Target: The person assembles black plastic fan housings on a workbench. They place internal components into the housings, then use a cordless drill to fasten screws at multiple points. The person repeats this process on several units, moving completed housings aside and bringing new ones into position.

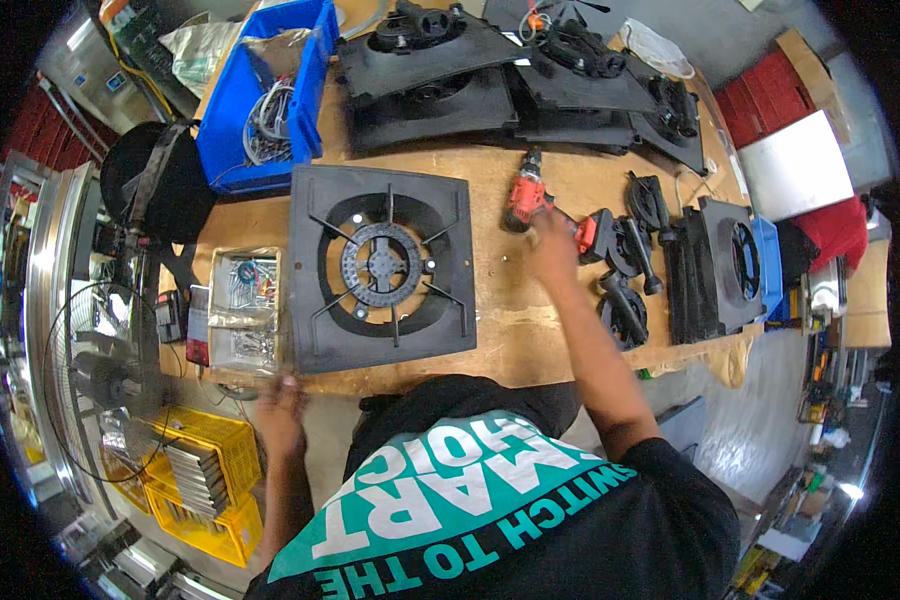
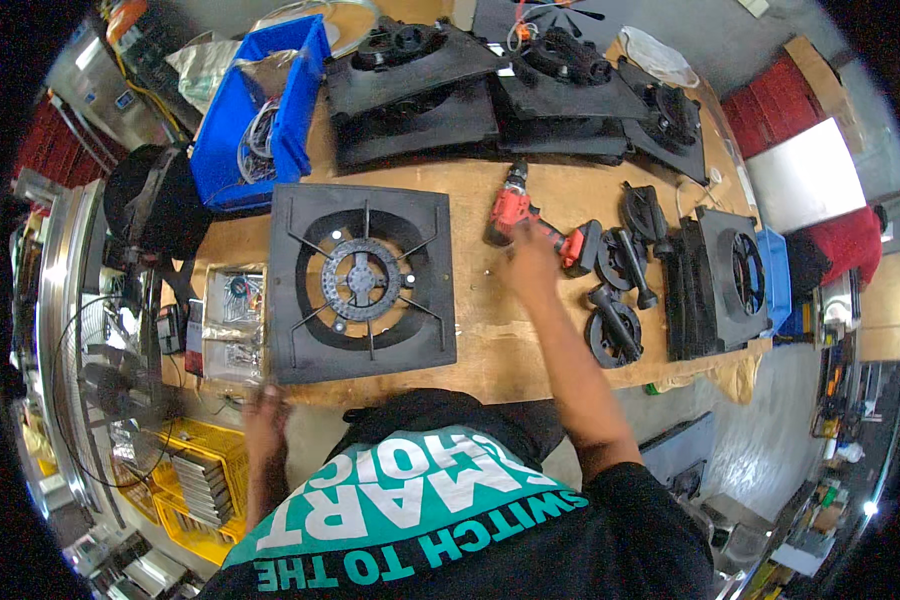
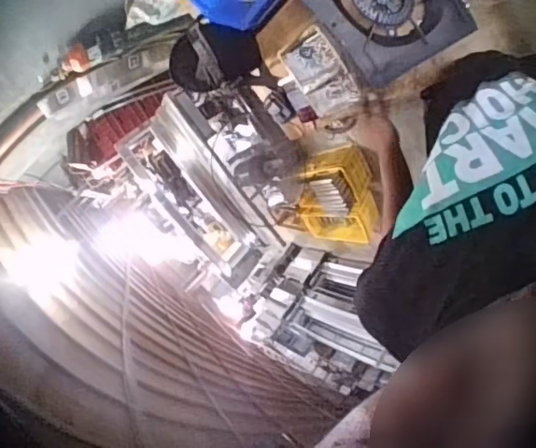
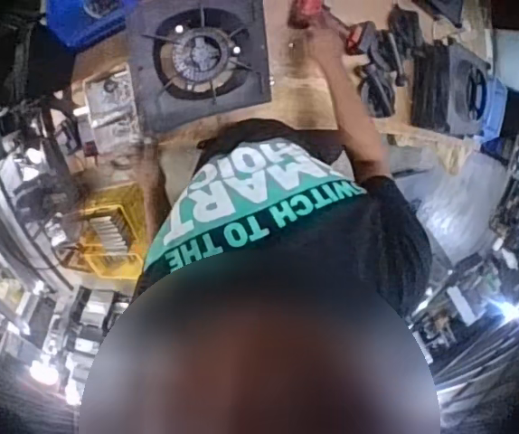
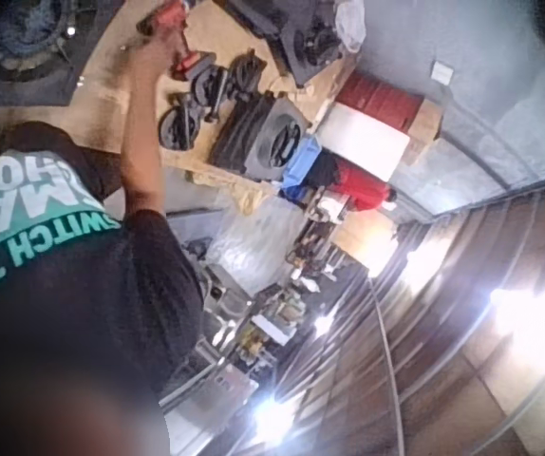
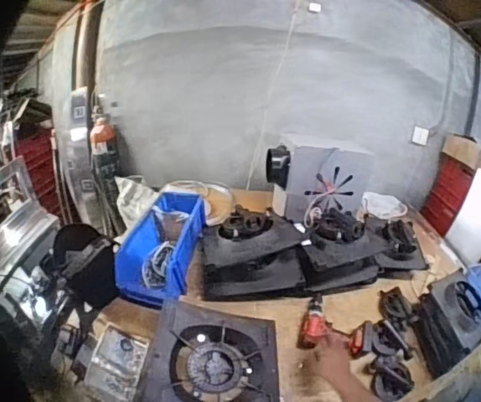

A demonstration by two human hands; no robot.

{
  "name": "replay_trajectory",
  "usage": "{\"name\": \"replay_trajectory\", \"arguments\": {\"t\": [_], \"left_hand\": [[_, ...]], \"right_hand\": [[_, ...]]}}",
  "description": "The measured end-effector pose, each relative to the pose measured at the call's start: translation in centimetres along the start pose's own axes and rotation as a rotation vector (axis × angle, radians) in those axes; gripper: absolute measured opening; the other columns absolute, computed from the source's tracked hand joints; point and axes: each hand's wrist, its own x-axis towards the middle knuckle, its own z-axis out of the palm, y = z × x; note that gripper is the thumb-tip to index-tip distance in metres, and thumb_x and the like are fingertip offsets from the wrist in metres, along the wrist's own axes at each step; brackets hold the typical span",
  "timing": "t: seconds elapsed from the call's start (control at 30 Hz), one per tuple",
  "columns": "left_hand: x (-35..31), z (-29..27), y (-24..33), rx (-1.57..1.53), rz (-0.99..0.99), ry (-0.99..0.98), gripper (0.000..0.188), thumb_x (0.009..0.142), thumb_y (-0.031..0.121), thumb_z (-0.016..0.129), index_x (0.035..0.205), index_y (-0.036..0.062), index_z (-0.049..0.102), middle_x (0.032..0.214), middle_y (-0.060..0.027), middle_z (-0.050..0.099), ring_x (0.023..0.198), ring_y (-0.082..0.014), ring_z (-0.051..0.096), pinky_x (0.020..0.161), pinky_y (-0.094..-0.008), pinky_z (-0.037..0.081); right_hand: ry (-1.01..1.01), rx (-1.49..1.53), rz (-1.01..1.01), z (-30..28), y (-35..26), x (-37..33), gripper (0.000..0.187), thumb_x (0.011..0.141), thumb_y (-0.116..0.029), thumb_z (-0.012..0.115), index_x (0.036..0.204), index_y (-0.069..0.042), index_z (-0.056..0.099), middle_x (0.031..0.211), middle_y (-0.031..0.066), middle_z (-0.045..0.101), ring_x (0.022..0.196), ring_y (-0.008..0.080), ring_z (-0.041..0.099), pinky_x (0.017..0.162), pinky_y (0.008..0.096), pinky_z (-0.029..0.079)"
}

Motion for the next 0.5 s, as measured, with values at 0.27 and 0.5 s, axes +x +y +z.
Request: {"name": "replay_trajectory", "arguments": {"t": [0.27, 0.5], "left_hand": [[5.9, 8.9, -3.3, -0.78, -0.328, -0.314, 0.042, 0.097, 0.027, 0.056, 0.133, 0.0065, 0.048, 0.129, -0.0103, 0.055, 0.113, -0.0254, 0.056, 0.095, -0.0397, 0.048], [9.7, 12.4, -1.7, -0.775, -0.293, -0.442, 0.044, 0.097, 0.029, 0.056, 0.133, 0.0064, 0.048, 0.13, -0.0105, 0.055, 0.113, -0.0255, 0.056, 0.095, -0.0398, 0.048]], "right_hand": [[-0.507, -0.071, 0.106, 0.9, 5.3, 8.2, 0.101, 0.069, -0.02, 0.07, 0.152, -0.007, 0.014, 0.123, 0.029, 0.057, 0.106, 0.0452, 0.06, 0.093, 0.0478, 0.049], [-0.412, 0.073, 0.167, -2.1, 3.1, 4.7, 0.089, 0.071, -0.024, 0.074, 0.145, -0.004, 0.028, 0.115, 0.0274, 0.063, 0.107, 0.0426, 0.061, 0.089, 0.0454, 0.05]]}}
